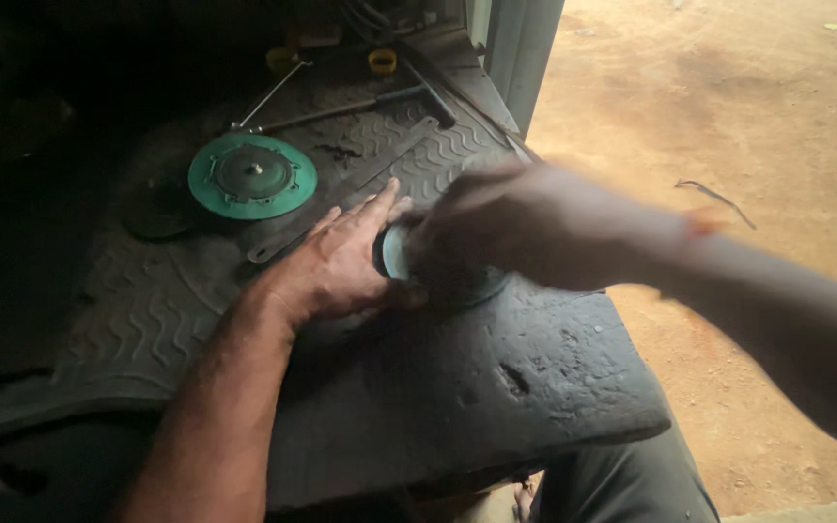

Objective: The person cleans two circular metal parts on a textured mat using a rag and a small pointed tool. They wipe the surfaces and edges, then use the tool to scrape around the perimeter of each part.

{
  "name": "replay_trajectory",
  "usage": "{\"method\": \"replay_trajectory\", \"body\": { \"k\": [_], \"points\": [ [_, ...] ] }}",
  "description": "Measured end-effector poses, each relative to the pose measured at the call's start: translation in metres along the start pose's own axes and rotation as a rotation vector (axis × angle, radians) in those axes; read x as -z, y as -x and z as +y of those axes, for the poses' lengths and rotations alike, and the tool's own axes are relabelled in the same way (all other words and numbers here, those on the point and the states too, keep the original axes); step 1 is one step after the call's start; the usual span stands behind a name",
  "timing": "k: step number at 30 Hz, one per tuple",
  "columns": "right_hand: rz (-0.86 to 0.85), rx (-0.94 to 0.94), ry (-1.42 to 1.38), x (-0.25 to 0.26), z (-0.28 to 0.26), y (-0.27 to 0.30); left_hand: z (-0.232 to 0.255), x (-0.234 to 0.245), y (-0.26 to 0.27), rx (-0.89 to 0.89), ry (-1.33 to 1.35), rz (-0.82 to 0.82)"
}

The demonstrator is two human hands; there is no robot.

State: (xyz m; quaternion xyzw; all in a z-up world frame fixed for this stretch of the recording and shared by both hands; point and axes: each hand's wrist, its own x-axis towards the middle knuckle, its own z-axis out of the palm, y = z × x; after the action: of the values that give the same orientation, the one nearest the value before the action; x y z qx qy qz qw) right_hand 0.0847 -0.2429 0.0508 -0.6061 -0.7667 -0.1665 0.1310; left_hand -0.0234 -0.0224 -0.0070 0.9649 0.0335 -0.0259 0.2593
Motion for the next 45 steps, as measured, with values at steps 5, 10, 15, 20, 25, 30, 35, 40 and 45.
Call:
{"method": "replay_trajectory", "body": {
  "k": [5, 10, 15, 20, 25, 30, 35, 40, 45],
  "points": [
    [-0.061, -0.009, -0.231, -0.032, 0.018, -0.005, -0.008, -0.004, 0.004, -0.022, 0.001, 0.042],
    [-0.014, -0.034, -0.115, -0.043, 0.021, -0.006, 0.003, 0.000, 0.000, 0.004, -0.054, -0.005],
    [0.007, -0.402, -0.136, -0.060, 0.012, -0.017, 0.008, 0.003, 0.004, 0.059, 0.042, -0.010],
    [0.099, -0.452, -0.133, -0.074, 0.020, -0.020, 0.014, 0.007, 0.005, 0.071, 0.087, 0.027],
    [0.133, -0.569, -0.172, -0.094, 0.034, -0.015, 0.019, 0.011, 0.008, 0.217, 0.084, -0.007],
    [0.441, -0.954, -1.200, -0.071, 0.044, -0.009, 0.018, 0.008, 0.011, 0.136, 0.092, 0.023],
    [0.142, -0.442, -0.372, -0.041, 0.020, 0.007, 0.013, 0.008, 0.012, 0.063, 0.115, 0.018],
    [-0.099, -0.135, -0.043, -0.051, 0.023, 0.004, 0.021, 0.009, 0.008, 0.223, 0.064, -0.035],
    [0.041, -0.194, 0.024, -0.057, 0.014, -0.002, 0.025, 0.010, 0.008, 0.213, 0.091, -0.022]
  ]
}}
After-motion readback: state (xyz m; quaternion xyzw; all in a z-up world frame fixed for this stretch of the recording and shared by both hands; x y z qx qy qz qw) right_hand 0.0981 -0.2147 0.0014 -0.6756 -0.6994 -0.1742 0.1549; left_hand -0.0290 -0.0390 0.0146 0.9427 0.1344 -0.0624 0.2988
